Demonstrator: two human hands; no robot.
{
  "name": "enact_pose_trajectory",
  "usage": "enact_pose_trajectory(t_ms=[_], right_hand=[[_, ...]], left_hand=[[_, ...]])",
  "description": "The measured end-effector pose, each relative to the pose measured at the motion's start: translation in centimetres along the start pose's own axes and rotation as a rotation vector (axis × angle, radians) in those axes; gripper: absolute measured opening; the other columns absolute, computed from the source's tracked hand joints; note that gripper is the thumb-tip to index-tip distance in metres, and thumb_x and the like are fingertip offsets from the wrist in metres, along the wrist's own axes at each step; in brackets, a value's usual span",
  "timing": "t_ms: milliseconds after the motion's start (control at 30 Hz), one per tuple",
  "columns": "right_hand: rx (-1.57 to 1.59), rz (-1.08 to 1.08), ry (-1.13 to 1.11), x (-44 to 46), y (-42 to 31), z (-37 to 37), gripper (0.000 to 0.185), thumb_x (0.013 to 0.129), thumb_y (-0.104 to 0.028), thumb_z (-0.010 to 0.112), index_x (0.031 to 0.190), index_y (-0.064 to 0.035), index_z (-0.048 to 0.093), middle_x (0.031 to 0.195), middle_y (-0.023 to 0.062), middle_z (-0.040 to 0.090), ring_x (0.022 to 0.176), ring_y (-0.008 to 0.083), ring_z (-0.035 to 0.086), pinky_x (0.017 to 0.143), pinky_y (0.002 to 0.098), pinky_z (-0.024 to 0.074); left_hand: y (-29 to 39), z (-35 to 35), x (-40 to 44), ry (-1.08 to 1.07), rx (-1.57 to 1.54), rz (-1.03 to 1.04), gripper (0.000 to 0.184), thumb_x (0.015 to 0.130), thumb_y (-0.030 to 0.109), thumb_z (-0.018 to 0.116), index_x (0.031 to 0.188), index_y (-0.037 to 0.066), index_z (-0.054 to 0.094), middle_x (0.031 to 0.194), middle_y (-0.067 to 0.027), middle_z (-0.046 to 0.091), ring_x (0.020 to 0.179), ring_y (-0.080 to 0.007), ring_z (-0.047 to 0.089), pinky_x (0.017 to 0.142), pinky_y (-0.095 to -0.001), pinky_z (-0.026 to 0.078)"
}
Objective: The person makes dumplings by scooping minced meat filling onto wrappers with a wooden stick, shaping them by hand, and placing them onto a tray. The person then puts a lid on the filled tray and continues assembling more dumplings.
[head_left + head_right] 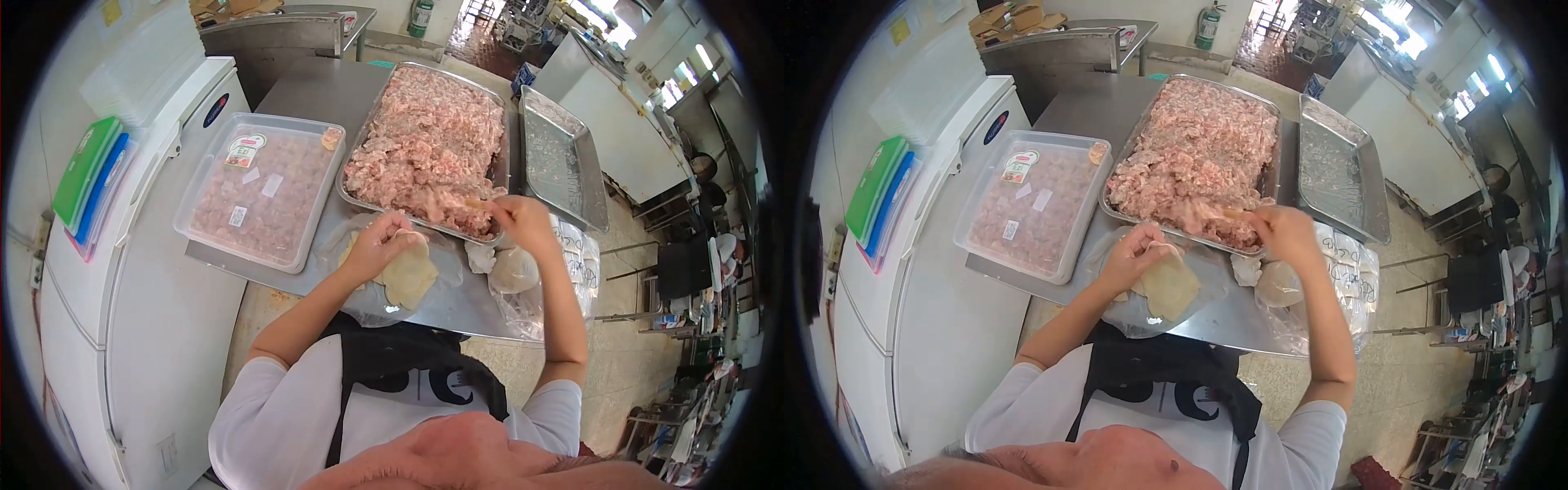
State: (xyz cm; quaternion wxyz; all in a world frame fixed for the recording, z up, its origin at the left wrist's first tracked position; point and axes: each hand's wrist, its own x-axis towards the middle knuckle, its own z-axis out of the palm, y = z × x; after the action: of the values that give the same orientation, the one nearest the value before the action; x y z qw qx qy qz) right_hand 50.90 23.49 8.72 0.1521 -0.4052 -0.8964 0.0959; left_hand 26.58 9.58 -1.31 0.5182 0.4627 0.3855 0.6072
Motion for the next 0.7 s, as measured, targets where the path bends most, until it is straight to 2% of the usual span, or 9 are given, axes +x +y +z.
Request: enact_pose_trajectory(t_ms=[133,200,267,300,333,433,533,600,700], right_hand=[[-0.414,-0.232,-0.010,-1.8,1.2,-0.4,0.024,0.088,-0.031,0.062,0.076,-0.0109,0.067,0.063,0.0085,0.060,0.061,0.0293,0.062,0.055,0.0419,0.0467],[-0.601,-0.177,-0.072,-3.4,0.2,1.5,0.024,0.088,-0.031,0.061,0.077,-0.0111,0.067,0.064,0.0090,0.060,0.062,0.0295,0.062,0.055,0.0415,0.0471],[-0.494,-0.147,-0.103,-3.9,0.4,1.9,0.026,0.091,-0.033,0.056,0.085,-0.0107,0.068,0.067,0.0109,0.064,0.064,0.0305,0.063,0.058,0.0453,0.0480],[-0.256,-0.048,-0.080,-4.1,0.8,2.7,0.026,0.091,-0.033,0.056,0.085,-0.0108,0.068,0.070,0.0116,0.065,0.066,0.0318,0.064,0.060,0.0456,0.0484],[-0.017,0.049,-0.058,-4.2,1.1,3.2,0.027,0.091,-0.034,0.056,0.086,-0.0109,0.069,0.073,0.0122,0.066,0.068,0.0331,0.064,0.062,0.0460,0.0489],[0.090,0.128,-0.051,-4.6,1.5,3.5,0.028,0.092,-0.035,0.056,0.085,-0.0111,0.069,0.076,0.0128,0.067,0.072,0.0344,0.064,0.063,0.0444,0.0498],[-0.073,-0.001,0.051,-4.2,1.4,3.1,0.028,0.091,-0.034,0.057,0.082,-0.0107,0.070,0.074,0.0128,0.066,0.071,0.0338,0.064,0.063,0.0444,0.0500],[-0.145,-0.026,0.035,-3.6,0.8,2.3,0.025,0.090,-0.032,0.058,0.085,-0.0102,0.070,0.075,0.0131,0.066,0.071,0.0335,0.064,0.063,0.0432,0.0501],[-0.220,-0.046,0.015,-3.2,-0.3,2.6,0.026,0.090,-0.032,0.058,0.084,-0.0101,0.070,0.074,0.0131,0.066,0.071,0.0332,0.064,0.063,0.0433,0.0502]], left_hand=[[0.5,0.7,0.7,-0.011,0.003,0.046,0.012,0.091,0.012,0.062,0.100,0.006,0.056,0.093,-0.0018,0.063,0.084,-0.0094,0.059,0.073,-0.0242,0.047],[1.8,1.2,0.9,-0.068,0.540,0.185,0.012,0.090,0.015,0.061,0.098,0.007,0.062,0.093,-0.0072,0.068,0.082,-0.0188,0.065,0.073,-0.0291,0.049],[-0.4,0.9,1.2,-0.086,0.636,0.290,0.013,0.090,0.017,0.060,0.098,0.008,0.064,0.093,-0.0085,0.068,0.082,-0.0237,0.065,0.072,-0.0319,0.050],[-0.7,0.9,1.3,-0.100,0.732,0.396,0.015,0.090,0.019,0.059,0.098,0.009,0.066,0.093,-0.0099,0.068,0.082,-0.0287,0.065,0.071,-0.0346,0.051],[-0.8,0.6,1.2,-0.099,0.733,0.397,0.015,0.090,0.019,0.059,0.098,0.009,0.066,0.093,-0.0099,0.068,0.082,-0.0287,0.065,0.071,-0.0346,0.051],[-0.2,-0.1,1.0,-0.095,1.024,0.310,0.017,0.090,0.018,0.056,0.098,0.009,0.067,0.089,-0.0098,0.069,0.081,-0.0295,0.066,0.070,-0.0379,0.051],[0.8,0.4,1.4,-0.004,1.355,0.281,0.019,0.088,0.017,0.056,0.097,0.006,0.068,0.094,-0.0117,0.069,0.081,-0.0288,0.066,0.072,-0.0390,0.053],[0.8,1.7,1.6,-0.138,1.515,0.329,0.016,0.085,0.014,0.057,0.092,0.007,0.069,0.076,-0.0117,0.066,0.080,-0.0258,0.067,0.065,-0.0385,0.054],[-3.1,2.3,3.1,-0.307,1.762,0.342,0.014,0.080,0.012,0.059,0.082,0.005,0.071,0.076,-0.0122,0.068,0.075,-0.0260,0.069,0.060,-0.0388,0.054]])
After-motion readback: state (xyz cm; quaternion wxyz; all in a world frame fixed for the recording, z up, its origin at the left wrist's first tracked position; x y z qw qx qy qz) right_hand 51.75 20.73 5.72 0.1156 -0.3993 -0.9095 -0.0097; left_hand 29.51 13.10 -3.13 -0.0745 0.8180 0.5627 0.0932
